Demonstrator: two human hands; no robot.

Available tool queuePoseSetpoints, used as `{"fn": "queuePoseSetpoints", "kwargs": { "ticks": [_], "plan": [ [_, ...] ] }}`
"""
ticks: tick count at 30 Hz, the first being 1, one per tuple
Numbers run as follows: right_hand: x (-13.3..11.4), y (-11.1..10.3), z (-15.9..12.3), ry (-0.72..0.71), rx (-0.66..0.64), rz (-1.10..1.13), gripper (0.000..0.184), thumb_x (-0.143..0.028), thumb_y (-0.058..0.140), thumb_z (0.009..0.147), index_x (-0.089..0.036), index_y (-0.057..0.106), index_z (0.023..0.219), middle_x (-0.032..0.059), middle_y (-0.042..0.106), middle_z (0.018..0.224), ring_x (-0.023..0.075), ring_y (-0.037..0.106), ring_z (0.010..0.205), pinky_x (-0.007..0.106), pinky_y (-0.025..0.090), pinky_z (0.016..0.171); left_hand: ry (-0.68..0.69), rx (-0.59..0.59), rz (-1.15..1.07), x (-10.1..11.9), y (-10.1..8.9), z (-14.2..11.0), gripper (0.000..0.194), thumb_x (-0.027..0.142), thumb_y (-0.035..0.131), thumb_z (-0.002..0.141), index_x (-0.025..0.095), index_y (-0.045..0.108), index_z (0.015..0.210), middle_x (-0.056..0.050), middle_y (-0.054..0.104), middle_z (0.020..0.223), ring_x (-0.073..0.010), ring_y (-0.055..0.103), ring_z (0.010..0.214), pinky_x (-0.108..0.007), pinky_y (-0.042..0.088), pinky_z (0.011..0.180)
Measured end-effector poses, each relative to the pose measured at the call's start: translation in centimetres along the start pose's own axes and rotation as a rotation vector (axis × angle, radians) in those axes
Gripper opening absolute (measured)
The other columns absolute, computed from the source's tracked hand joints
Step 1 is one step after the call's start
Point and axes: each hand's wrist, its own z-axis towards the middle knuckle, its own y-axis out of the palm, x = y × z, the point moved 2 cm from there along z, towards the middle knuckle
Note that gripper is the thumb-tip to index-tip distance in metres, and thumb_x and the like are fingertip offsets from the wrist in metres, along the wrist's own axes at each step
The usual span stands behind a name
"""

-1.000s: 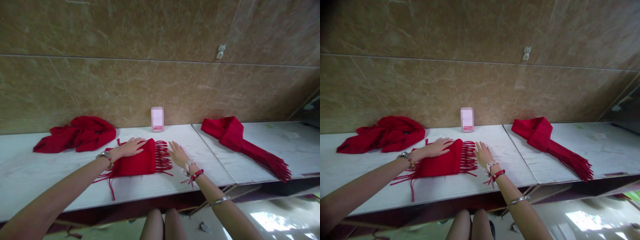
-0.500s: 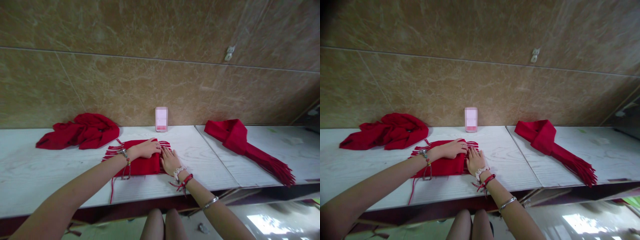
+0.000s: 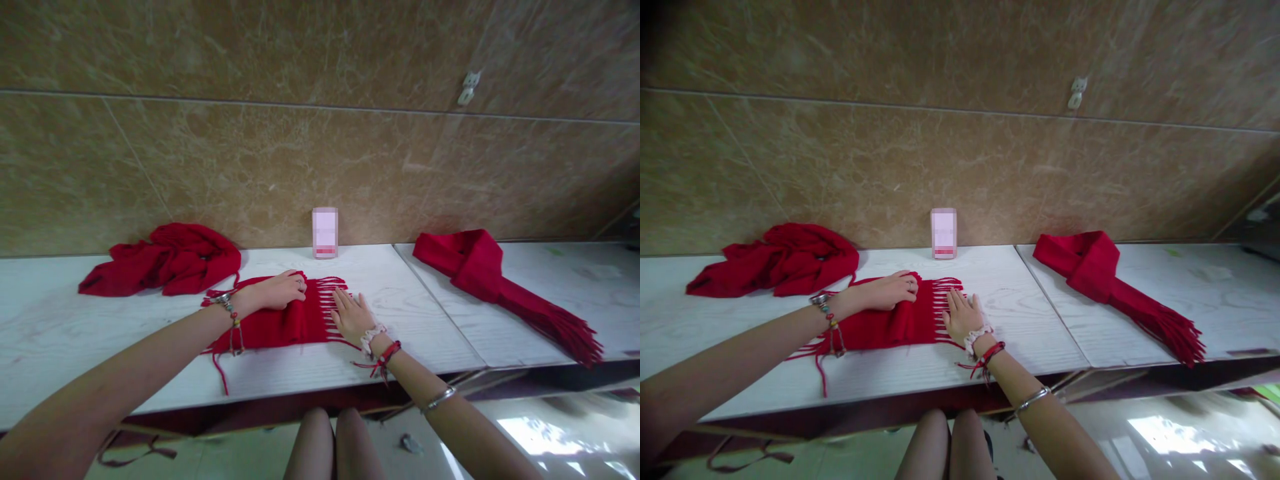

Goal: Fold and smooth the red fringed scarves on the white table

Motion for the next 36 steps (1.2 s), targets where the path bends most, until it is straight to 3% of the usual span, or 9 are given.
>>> {"fn": "queuePoseSetpoints", "kwargs": {
  "ticks": [5, 10, 14, 18, 21, 24, 27, 30, 36],
  "plan": [
    [3.0, -0.4, -0.9, 0.036, -0.035, -0.065, 0.049, -0.028, 0.026, 0.088, -0.012, 0.031, 0.133, 0.0112, 0.028, 0.140, 0.0230, 0.027, 0.128, 0.052, 0.020, 0.101, -0.007, -0.015, -0.004, -0.5, 0.0, -1.4, 0.031, -0.003, 0.047, 0.066, 0.020, 0.063, 0.081, -0.004, 0.062, 0.097, -0.0188, 0.049, 0.099, -0.036, 0.029, 0.096],
    [9.2, -0.7, -2.5, 0.071, -0.054, -0.154, 0.049, -0.027, 0.023, 0.087, -0.012, 0.030, 0.134, 0.0122, 0.028, 0.140, 0.0230, 0.028, 0.127, 0.051, 0.023, 0.101, -0.030, 0.007, -0.061, -1.1, 0.7, -3.6, 0.032, -0.005, 0.046, 0.065, 0.020, 0.063, 0.077, -0.003, 0.062, 0.094, -0.0170, 0.051, 0.095, -0.033, 0.031, 0.096],
    [14.0, -0.7, -3.5, -0.003, -0.042, -0.201, 0.050, -0.029, 0.019, 0.088, -0.015, 0.029, 0.134, 0.0115, 0.033, 0.138, 0.0223, 0.031, 0.126, 0.051, 0.026, 0.099, -0.047, 0.050, -0.129, -1.1, 1.7, -5.8, 0.033, -0.005, 0.045, 0.063, 0.019, 0.063, 0.077, -0.004, 0.062, 0.096, -0.0169, 0.051, 0.097, -0.030, 0.034, 0.095],
    [16.0, -0.3, -3.9, -0.075, -0.036, -0.222, 0.051, -0.033, 0.017, 0.088, -0.017, 0.027, 0.136, 0.0112, 0.034, 0.138, 0.0229, 0.031, 0.126, 0.052, 0.027, 0.098, -0.091, 0.080, -0.212, -0.8, 2.2, -7.0, 0.041, -0.007, 0.043, 0.062, 0.018, 0.063, 0.088, -0.005, 0.059, 0.107, -0.0172, 0.047, 0.108, -0.029, 0.034, 0.097],
    [15.5, -0.7, -3.5, -0.056, -0.038, -0.220, 0.050, -0.035, 0.017, 0.089, -0.018, 0.029, 0.135, 0.0109, 0.035, 0.137, 0.0244, 0.029, 0.127, 0.056, 0.025, 0.098, -0.177, 0.120, -0.264, -0.3, 2.1, -6.7, 0.057, -0.009, 0.037, 0.063, 0.019, 0.056, 0.109, -0.004, 0.052, 0.121, -0.0169, 0.039, 0.119, -0.033, 0.031, 0.100],
    [12.9, -1.8, -2.5, -0.007, 0.026, -0.176, 0.051, -0.037, 0.017, 0.089, -0.016, 0.030, 0.134, 0.0118, 0.031, 0.139, 0.0245, 0.024, 0.129, 0.054, 0.025, 0.099, -0.228, 0.147, -0.300, 0.2, 1.7, -5.8, 0.063, -0.009, 0.033, 0.066, 0.023, 0.048, 0.118, -0.002, 0.046, 0.129, -0.0169, 0.029, 0.126, -0.040, 0.023, 0.104],
    [8.6, -2.6, -1.0, -0.044, 0.082, -0.142, 0.055, -0.042, 0.020, 0.089, -0.010, 0.032, 0.133, 0.0151, 0.028, 0.140, 0.0247, 0.021, 0.130, 0.050, 0.021, 0.102, -0.144, 0.028, -0.296, 0.2, 1.7, -5.1, 0.060, -0.009, 0.036, 0.063, 0.025, 0.054, 0.109, 0.000, 0.051, 0.124, -0.0175, 0.032, 0.124, -0.047, 0.012, 0.106],
    [4.8, -2.0, 0.3, -0.143, 0.039, -0.121, 0.056, -0.044, 0.023, 0.088, -0.012, 0.032, 0.133, 0.0135, 0.028, 0.140, 0.0244, 0.019, 0.130, 0.051, 0.020, 0.102, -0.088, -0.066, -0.246, -0.5, 1.8, -5.3, 0.053, -0.008, 0.043, 0.057, 0.022, 0.058, 0.097, -0.001, 0.057, 0.113, -0.0176, 0.042, 0.116, -0.045, 0.010, 0.106],
    [4.0, -0.2, 0.8, -0.120, -0.079, -0.070, 0.053, -0.043, 0.025, 0.088, -0.018, 0.031, 0.134, 0.0078, 0.027, 0.141, 0.0239, 0.021, 0.130, 0.050, 0.020, 0.103, -0.084, -0.057, -0.119, -1.8, 0.3, -6.8, 0.040, -0.003, 0.050, 0.056, 0.023, 0.061, 0.084, -0.002, 0.061, 0.096, -0.0196, 0.050, 0.102, -0.046, 0.010, 0.106]
  ]
}}
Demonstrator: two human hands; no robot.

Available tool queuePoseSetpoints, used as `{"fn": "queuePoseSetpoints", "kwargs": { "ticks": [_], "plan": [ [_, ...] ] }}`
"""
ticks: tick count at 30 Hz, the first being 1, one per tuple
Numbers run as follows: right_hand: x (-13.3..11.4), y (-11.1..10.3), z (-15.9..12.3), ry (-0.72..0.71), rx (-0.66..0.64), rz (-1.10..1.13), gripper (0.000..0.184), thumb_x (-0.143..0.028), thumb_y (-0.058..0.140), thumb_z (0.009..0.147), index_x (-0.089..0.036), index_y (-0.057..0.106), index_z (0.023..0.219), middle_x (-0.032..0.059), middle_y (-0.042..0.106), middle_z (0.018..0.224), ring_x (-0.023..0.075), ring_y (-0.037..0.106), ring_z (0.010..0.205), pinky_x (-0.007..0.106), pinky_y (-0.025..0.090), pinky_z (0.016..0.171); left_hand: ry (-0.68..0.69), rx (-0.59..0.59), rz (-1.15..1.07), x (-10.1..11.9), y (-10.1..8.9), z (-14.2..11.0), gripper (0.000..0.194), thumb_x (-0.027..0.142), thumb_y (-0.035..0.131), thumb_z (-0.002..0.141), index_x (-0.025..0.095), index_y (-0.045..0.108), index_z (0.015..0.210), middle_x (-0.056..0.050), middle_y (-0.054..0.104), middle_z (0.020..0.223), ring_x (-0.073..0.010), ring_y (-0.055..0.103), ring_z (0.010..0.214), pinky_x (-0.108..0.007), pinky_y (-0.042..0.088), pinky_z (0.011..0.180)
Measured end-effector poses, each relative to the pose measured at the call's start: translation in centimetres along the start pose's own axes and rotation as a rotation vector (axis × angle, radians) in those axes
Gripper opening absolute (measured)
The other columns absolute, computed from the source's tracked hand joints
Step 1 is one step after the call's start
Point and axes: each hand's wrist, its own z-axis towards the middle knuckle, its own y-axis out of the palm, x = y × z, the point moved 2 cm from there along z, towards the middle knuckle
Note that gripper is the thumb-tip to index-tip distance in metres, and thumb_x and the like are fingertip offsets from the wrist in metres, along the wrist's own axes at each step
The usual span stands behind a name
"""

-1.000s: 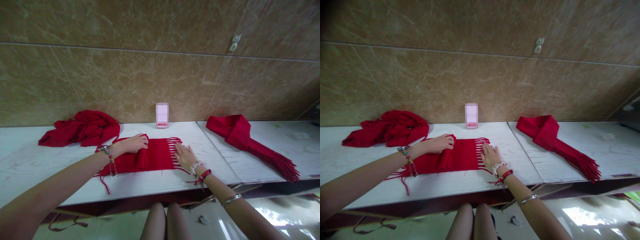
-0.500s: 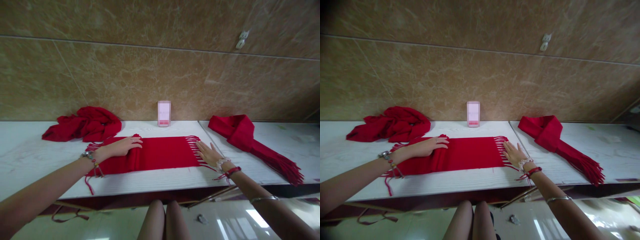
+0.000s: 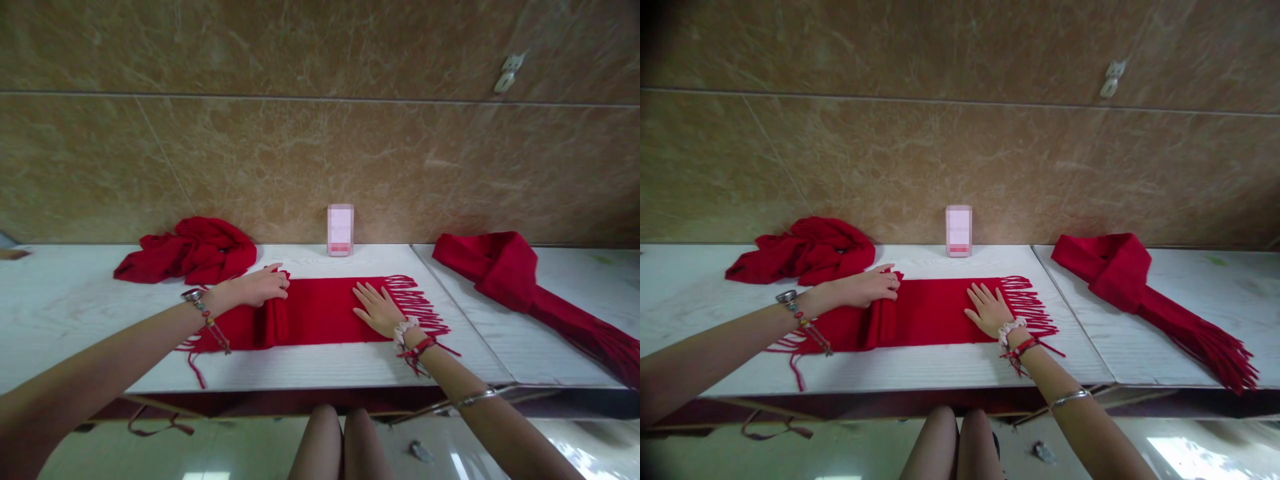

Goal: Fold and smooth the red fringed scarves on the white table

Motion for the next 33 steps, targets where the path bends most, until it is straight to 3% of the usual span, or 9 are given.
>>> {"fn": "queuePoseSetpoints", "kwargs": {
  "ticks": [4, 7, 10, 13, 16, 19, 22, 28, 33],
  "plan": [
    [1.6, 0.5, -0.6, 0.003, 0.040, -0.019, 0.053, -0.044, 0.024, 0.088, -0.020, 0.032, 0.134, 0.0075, 0.029, 0.141, 0.0244, 0.023, 0.129, 0.051, 0.021, 0.102, -0.074, 0.096, 0.008, -1.1, -3.5, -1.7, 0.038, -0.002, 0.044, 0.062, 0.023, 0.061, 0.085, -0.001, 0.060, 0.103, -0.0192, 0.045, 0.108, -0.047, 0.004, 0.105],
    [3.1, 0.9, -1.1, 0.011, 0.057, -0.027, 0.052, -0.045, 0.023, 0.087, -0.022, 0.032, 0.134, 0.0071, 0.030, 0.140, 0.0241, 0.025, 0.128, 0.051, 0.023, 0.101, -0.243, 0.237, -0.038, -2.9, -5.9, -4.3, 0.032, 0.003, 0.039, 0.070, 0.021, 0.060, 0.086, 0.001, 0.061, 0.102, -0.0198, 0.040, 0.114, -0.049, 0.002, 0.104],
    [5.1, 1.2, -1.7, 0.029, 0.045, -0.044, 0.053, -0.046, 0.022, 0.087, -0.022, 0.033, 0.133, 0.0068, 0.031, 0.140, 0.0235, 0.025, 0.128, 0.050, 0.024, 0.101, -0.407, 0.383, -0.061, -5.0, -6.3, -8.2, 0.027, 0.011, 0.034, 0.077, 0.019, 0.059, 0.082, 0.000, 0.063, 0.097, -0.0196, 0.043, 0.110, -0.046, 0.007, 0.104],
    [7.2, 1.5, -2.4, 0.049, 0.029, -0.051, 0.055, -0.046, 0.022, 0.086, -0.020, 0.033, 0.133, 0.0078, 0.031, 0.140, 0.0236, 0.025, 0.129, 0.049, 0.024, 0.101, -0.548, 0.433, -0.067, -6.2, -3.8, -12.7, 0.026, 0.018, 0.032, 0.079, 0.019, 0.058, 0.076, -0.002, 0.064, 0.092, -0.0193, 0.046, 0.107, -0.042, 0.015, 0.102],
    [8.9, 2.0, -2.8, 0.034, 0.030, -0.043, 0.056, -0.047, 0.022, 0.086, -0.020, 0.032, 0.134, 0.0077, 0.031, 0.139, 0.0233, 0.025, 0.128, 0.049, 0.025, 0.101, -0.687, 0.391, -0.061, -5.9, 0.8, -16.5, 0.027, 0.017, 0.032, 0.079, 0.020, 0.058, 0.077, -0.002, 0.065, 0.093, -0.0192, 0.047, 0.108, -0.042, 0.019, 0.101],
    [9.5, 2.4, -2.8, -0.008, 0.049, -0.030, 0.055, -0.048, 0.022, 0.085, -0.023, 0.032, 0.134, 0.0064, 0.032, 0.139, 0.0227, 0.026, 0.128, 0.049, 0.026, 0.101, -0.663, 0.292, -0.053, -4.3, 5.6, -18.9, 0.030, 0.011, 0.033, 0.076, 0.021, 0.060, 0.083, -0.001, 0.065, 0.101, -0.0178, 0.047, 0.109, -0.040, 0.024, 0.099],
    [9.1, 2.5, -2.6, -0.046, 0.044, -0.017, 0.055, -0.049, 0.023, 0.085, -0.025, 0.030, 0.134, 0.0058, 0.032, 0.140, 0.0230, 0.026, 0.128, 0.050, 0.027, 0.100, -0.658, 0.233, -0.060, -3.6, 7.9, -20.2, 0.033, 0.010, 0.035, 0.077, 0.023, 0.061, 0.094, -0.003, 0.062, 0.109, -0.0174, 0.048, 0.109, -0.038, 0.029, 0.098],
    [7.9, 2.0, -2.3, -0.052, -0.003, -0.030, 0.058, -0.051, 0.022, 0.085, -0.023, 0.028, 0.136, 0.0063, 0.028, 0.141, 0.0247, 0.022, 0.129, 0.051, 0.025, 0.100, -0.563, 0.083, -0.123, -4.7, 4.4, -18.7, 0.040, 0.004, 0.034, 0.073, 0.019, 0.063, 0.095, -0.004, 0.064, 0.106, -0.0149, 0.052, 0.106, -0.029, 0.035, 0.095],
    [8.0, 1.6, -2.1, -0.033, -0.007, -0.040, 0.054, -0.048, 0.022, 0.087, -0.025, 0.027, 0.136, 0.0057, 0.026, 0.142, 0.0244, 0.019, 0.130, 0.052, 0.023, 0.100, -0.713, 0.299, -0.079, -1.8, 3.5, -10.4, 0.040, 0.030, 0.034, 0.086, 0.018, 0.048, 0.121, -0.009, 0.043, 0.132, -0.0219, 0.034, 0.123, -0.043, 0.027, 0.100]
  ]
}}
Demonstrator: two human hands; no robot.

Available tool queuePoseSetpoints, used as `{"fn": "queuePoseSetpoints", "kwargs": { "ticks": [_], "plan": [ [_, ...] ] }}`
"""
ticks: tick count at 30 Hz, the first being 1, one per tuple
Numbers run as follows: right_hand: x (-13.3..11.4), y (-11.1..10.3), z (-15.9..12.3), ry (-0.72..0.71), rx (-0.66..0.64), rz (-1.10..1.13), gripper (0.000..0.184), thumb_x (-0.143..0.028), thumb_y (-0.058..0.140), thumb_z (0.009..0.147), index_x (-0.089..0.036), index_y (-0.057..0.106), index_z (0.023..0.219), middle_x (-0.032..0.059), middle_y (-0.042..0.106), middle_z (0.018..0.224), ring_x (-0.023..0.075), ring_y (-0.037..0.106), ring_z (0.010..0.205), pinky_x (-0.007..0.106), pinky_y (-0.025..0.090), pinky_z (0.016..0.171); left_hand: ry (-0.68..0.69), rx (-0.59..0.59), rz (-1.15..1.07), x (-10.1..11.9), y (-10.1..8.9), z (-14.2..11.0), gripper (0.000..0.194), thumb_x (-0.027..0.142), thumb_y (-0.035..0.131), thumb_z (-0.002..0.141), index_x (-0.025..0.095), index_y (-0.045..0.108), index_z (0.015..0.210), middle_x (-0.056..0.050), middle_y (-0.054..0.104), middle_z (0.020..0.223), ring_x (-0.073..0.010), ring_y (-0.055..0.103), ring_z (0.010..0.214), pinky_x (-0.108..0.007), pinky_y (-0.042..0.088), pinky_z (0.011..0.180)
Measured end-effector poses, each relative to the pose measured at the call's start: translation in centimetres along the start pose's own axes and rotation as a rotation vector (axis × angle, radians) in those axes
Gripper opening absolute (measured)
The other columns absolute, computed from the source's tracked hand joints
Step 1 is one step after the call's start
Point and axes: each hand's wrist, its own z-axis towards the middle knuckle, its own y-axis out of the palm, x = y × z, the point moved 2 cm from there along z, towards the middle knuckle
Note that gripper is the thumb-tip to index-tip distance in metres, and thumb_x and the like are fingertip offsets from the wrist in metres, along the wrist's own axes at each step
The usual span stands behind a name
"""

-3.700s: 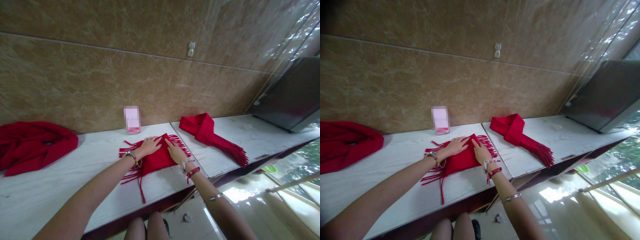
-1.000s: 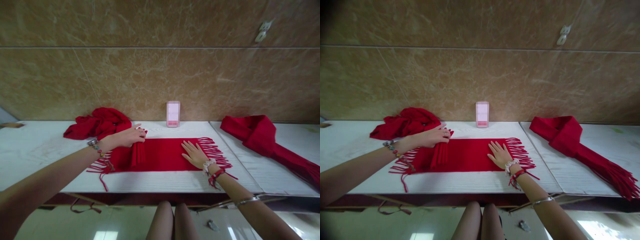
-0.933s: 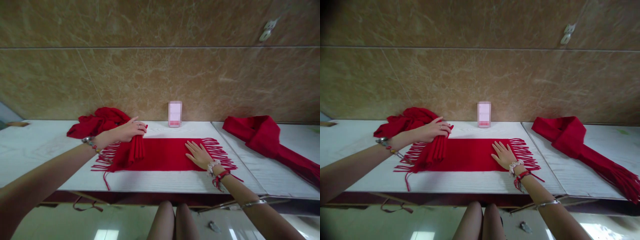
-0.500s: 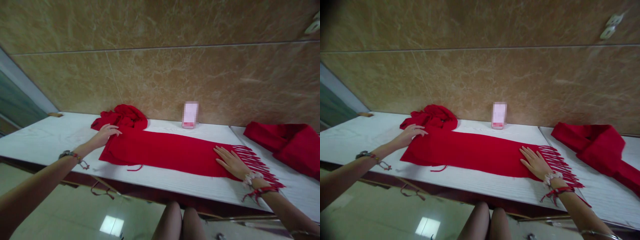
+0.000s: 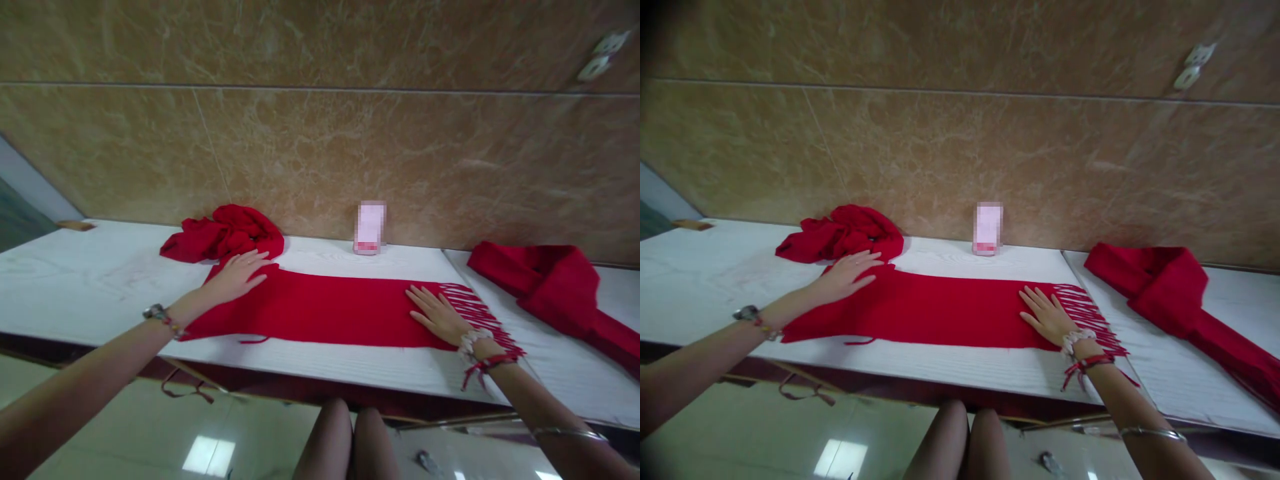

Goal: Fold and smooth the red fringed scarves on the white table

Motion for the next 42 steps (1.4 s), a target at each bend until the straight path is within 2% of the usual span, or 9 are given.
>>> {"fn": "queuePoseSetpoints", "kwargs": {
  "ticks": [4, 10, 18, 21, 24, 32, 35, 38, 42],
  "plan": [
    [1.4, -0.3, -0.2, 0.063, -0.042, -0.027, 0.056, -0.048, 0.024, 0.087, -0.022, 0.027, 0.136, 0.0072, 0.025, 0.142, 0.0255, 0.020, 0.130, 0.051, 0.023, 0.101, 0.023, -0.187, 0.007, 4.5, 3.7, 0.9, 0.046, 0.041, 0.036, 0.086, 0.027, 0.038, 0.130, -0.007, 0.031, 0.140, -0.0282, 0.021, 0.129, -0.055, 0.019, 0.098],
    [1.5, -1.4, 0.7, 0.090, -0.035, -0.040, 0.055, -0.047, 0.023, 0.087, -0.019, 0.031, 0.134, 0.0114, 0.029, 0.140, 0.0288, 0.022, 0.129, 0.056, 0.025, 0.098, 0.028, -0.288, 0.006, 4.6, 4.1, 1.6, 0.046, 0.042, 0.034, 0.087, 0.031, 0.034, 0.131, -0.007, 0.031, 0.139, -0.0319, 0.020, 0.129, -0.060, 0.015, 0.096],
    [-11.9, -3.5, 5.9, -0.043, 0.049, 0.113, 0.057, -0.046, 0.023, 0.088, -0.016, 0.026, 0.136, 0.0109, 0.023, 0.143, 0.0238, 0.017, 0.131, 0.050, 0.020, 0.103, -0.015, -0.150, -0.039, 10.8, 6.2, 5.1, 0.048, 0.040, 0.030, 0.089, 0.021, 0.035, 0.132, -0.012, 0.030, 0.140, -0.0313, 0.025, 0.127, -0.053, 0.023, 0.097],
    [-13.5, -2.6, 6.4, -0.054, 0.007, 0.116, 0.055, -0.048, 0.023, 0.088, -0.019, 0.029, 0.135, 0.0081, 0.025, 0.142, 0.0246, 0.019, 0.130, 0.050, 0.018, 0.103, -0.032, -0.135, -0.060, 11.1, 7.1, 5.4, 0.047, 0.040, 0.030, 0.089, 0.021, 0.035, 0.132, -0.009, 0.030, 0.140, -0.0289, 0.025, 0.128, -0.050, 0.025, 0.098],
    [-10.4, -2.0, 5.8, 0.040, 0.009, 0.063, 0.053, -0.046, 0.025, 0.089, -0.020, 0.031, 0.134, 0.0081, 0.026, 0.142, 0.0254, 0.022, 0.129, 0.049, 0.020, 0.103, -0.020, -0.114, -0.057, 10.6, 7.6, 5.4, 0.048, 0.040, 0.029, 0.089, 0.022, 0.034, 0.133, -0.008, 0.029, 0.140, -0.0284, 0.026, 0.127, -0.049, 0.026, 0.098],
    [6.1, -1.6, 0.5, 0.370, -0.067, -0.127, 0.043, -0.027, 0.025, 0.090, -0.019, 0.038, 0.130, 0.0116, 0.033, 0.138, 0.0255, 0.023, 0.129, 0.052, 0.029, 0.097, -0.003, -0.093, -0.040, 10.3, 8.2, 5.4, 0.049, 0.040, 0.028, 0.088, 0.022, 0.033, 0.134, -0.006, 0.028, 0.141, -0.0283, 0.026, 0.127, -0.048, 0.026, 0.098],
    [8.1, -2.1, -0.2, 0.518, -0.045, -0.090, 0.044, -0.030, 0.024, 0.090, -0.019, 0.036, 0.131, 0.0122, 0.031, 0.139, 0.0277, 0.026, 0.128, 0.055, 0.029, 0.095, -0.001, -0.085, -0.042, 10.3, 8.2, 5.5, 0.049, 0.040, 0.028, 0.088, 0.022, 0.033, 0.133, -0.007, 0.029, 0.140, -0.0281, 0.027, 0.127, -0.048, 0.027, 0.097],
    [4.1, -2.7, 0.4, 0.453, 0.103, -0.034, 0.048, -0.034, 0.024, 0.090, -0.013, 0.034, 0.132, 0.0160, 0.029, 0.140, 0.0278, 0.023, 0.129, 0.053, 0.025, 0.099, -0.029, -0.109, -0.018, 10.4, 8.0, 5.5, 0.048, 0.040, 0.028, 0.088, 0.024, 0.033, 0.134, -0.006, 0.030, 0.140, -0.0269, 0.026, 0.127, -0.048, 0.026, 0.098],
    [-6.6, -2.4, 1.3, 0.052, 0.108, 0.094, 0.052, -0.041, 0.028, 0.088, -0.014, 0.032, 0.133, 0.0121, 0.025, 0.141, 0.0237, 0.019, 0.131, 0.050, 0.022, 0.102, -0.063, -0.154, 0.018, 10.8, 7.5, 5.4, 0.048, 0.038, 0.028, 0.088, 0.023, 0.031, 0.134, -0.004, 0.027, 0.141, -0.0252, 0.025, 0.128, -0.045, 0.023, 0.100]
  ]
}}
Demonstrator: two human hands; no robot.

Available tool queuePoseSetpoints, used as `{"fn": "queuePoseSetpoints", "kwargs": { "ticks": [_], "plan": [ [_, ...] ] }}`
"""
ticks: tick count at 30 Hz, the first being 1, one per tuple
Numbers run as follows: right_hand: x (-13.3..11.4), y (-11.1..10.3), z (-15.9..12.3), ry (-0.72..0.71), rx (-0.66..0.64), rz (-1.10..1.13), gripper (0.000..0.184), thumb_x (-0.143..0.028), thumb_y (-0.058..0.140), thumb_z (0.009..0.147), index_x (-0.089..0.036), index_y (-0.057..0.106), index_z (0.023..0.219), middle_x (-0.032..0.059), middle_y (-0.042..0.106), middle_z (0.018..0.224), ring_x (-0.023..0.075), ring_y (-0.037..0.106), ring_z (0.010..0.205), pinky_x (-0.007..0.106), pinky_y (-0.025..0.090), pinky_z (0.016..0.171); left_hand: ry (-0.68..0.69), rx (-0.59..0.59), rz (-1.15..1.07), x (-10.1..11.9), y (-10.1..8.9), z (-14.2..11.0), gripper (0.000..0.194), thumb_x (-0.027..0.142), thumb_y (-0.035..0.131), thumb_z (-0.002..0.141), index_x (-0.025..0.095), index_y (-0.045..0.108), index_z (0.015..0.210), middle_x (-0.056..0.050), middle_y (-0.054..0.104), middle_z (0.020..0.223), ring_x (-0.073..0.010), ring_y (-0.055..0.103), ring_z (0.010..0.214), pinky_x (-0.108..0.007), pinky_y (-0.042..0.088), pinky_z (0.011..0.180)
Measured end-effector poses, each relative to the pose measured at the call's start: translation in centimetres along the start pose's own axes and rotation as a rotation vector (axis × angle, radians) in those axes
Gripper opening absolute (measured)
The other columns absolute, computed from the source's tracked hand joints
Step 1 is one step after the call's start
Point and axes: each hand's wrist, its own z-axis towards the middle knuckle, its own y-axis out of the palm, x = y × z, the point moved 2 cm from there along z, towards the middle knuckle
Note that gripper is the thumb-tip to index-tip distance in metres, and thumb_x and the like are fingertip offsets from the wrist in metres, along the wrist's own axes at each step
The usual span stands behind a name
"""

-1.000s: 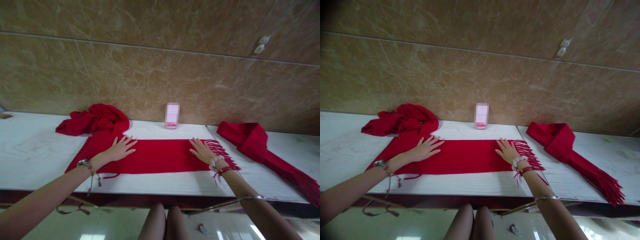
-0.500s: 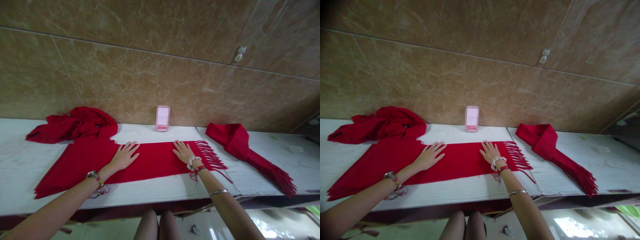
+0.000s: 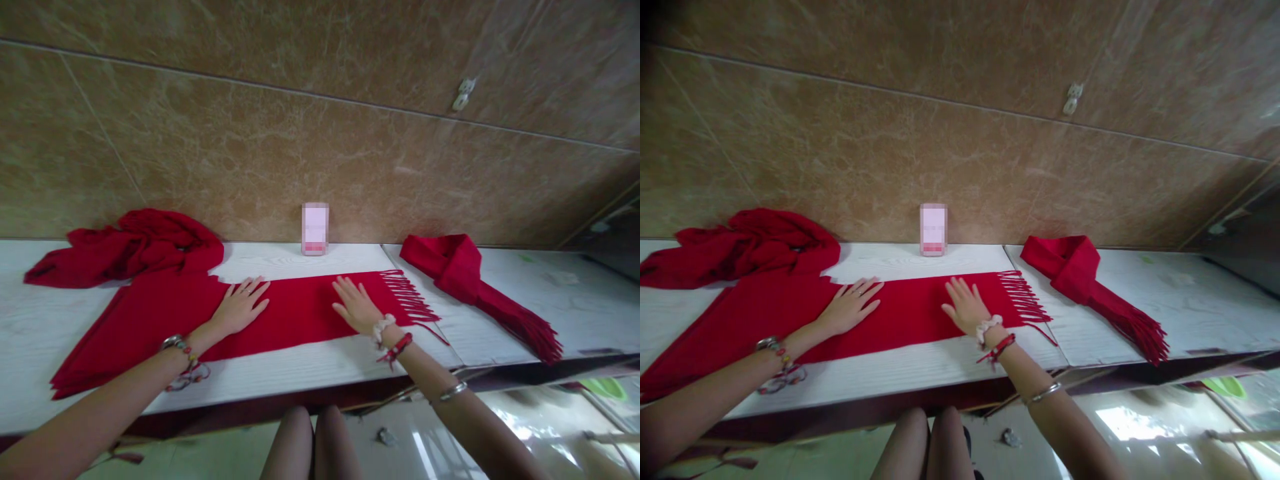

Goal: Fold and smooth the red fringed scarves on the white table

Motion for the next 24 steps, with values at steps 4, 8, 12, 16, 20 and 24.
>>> {"fn": "queuePoseSetpoints", "kwargs": {
  "ticks": [4, 8, 12, 16, 20, 24],
  "plan": [
    [-4.7, 1.0, -0.9, -0.157, -0.064, 0.045, 0.051, -0.042, 0.030, 0.088, -0.019, 0.032, 0.133, 0.0069, 0.028, 0.141, 0.0213, 0.021, 0.130, 0.049, 0.019, 0.104, 0.002, -0.015, 0.018, 0.2, -0.6, -0.1, 0.047, 0.036, 0.028, 0.088, 0.023, 0.033, 0.133, -0.004, 0.027, 0.141, -0.0242, 0.024, 0.129, -0.044, 0.024, 0.100],
    [1.1, 0.6, -2.8, 0.013, -0.085, -0.040, 0.049, -0.037, 0.029, 0.089, -0.018, 0.032, 0.134, 0.0077, 0.028, 0.141, 0.0217, 0.023, 0.129, 0.049, 0.022, 0.102, 0.003, -0.032, 0.006, 0.2, -0.9, -0.2, 0.047, 0.034, 0.028, 0.089, 0.021, 0.032, 0.134, -0.004, 0.026, 0.142, -0.0241, 0.024, 0.129, -0.043, 0.023, 0.101],
    [9.8, 0.2, -5.6, 0.204, -0.058, -0.139, 0.046, -0.032, 0.028, 0.089, -0.021, 0.034, 0.132, 0.0090, 0.032, 0.139, 0.0239, 0.028, 0.127, 0.052, 0.026, 0.100, 0.002, -0.041, 0.010, 0.4, -0.9, -0.4, 0.047, 0.033, 0.028, 0.089, 0.020, 0.031, 0.134, -0.004, 0.025, 0.142, -0.0246, 0.023, 0.129, -0.043, 0.023, 0.101],
    [13.8, 0.0, -6.4, 0.385, -0.049, -0.178, 0.044, -0.033, 0.031, 0.088, -0.023, 0.037, 0.130, 0.0093, 0.035, 0.138, 0.0272, 0.029, 0.127, 0.057, 0.029, 0.096, 0.014, -0.071, 0.010, 0.6, -1.2, -0.3, 0.048, 0.033, 0.027, 0.090, 0.019, 0.029, 0.135, -0.006, 0.023, 0.143, -0.0266, 0.022, 0.129, -0.047, 0.022, 0.100],
    [10.7, -0.8, -2.6, 0.227, 0.047, -0.113, 0.048, -0.036, 0.037, 0.086, -0.018, 0.037, 0.131, 0.0133, 0.032, 0.138, 0.0270, 0.024, 0.128, 0.052, 0.029, 0.099, 0.099, -0.195, -0.002, -0.6, -2.5, 0.5, 0.049, 0.037, 0.030, 0.089, 0.020, 0.028, 0.135, -0.009, 0.027, 0.141, -0.0271, 0.026, 0.128, -0.055, 0.016, 0.099],
    [4.8, -0.9, 3.7, -0.108, -0.057, 0.000, 0.051, -0.035, 0.044, 0.083, -0.014, 0.038, 0.129, 0.0148, 0.035, 0.137, 0.0244, 0.028, 0.127, 0.043, 0.028, 0.103, 0.134, -0.236, 0.028, -3.8, -4.4, 1.6, 0.052, 0.038, 0.039, 0.085, 0.017, 0.032, 0.133, -0.013, 0.038, 0.135, -0.0254, 0.035, 0.123, -0.048, 0.021, 0.100]
  ]
}}
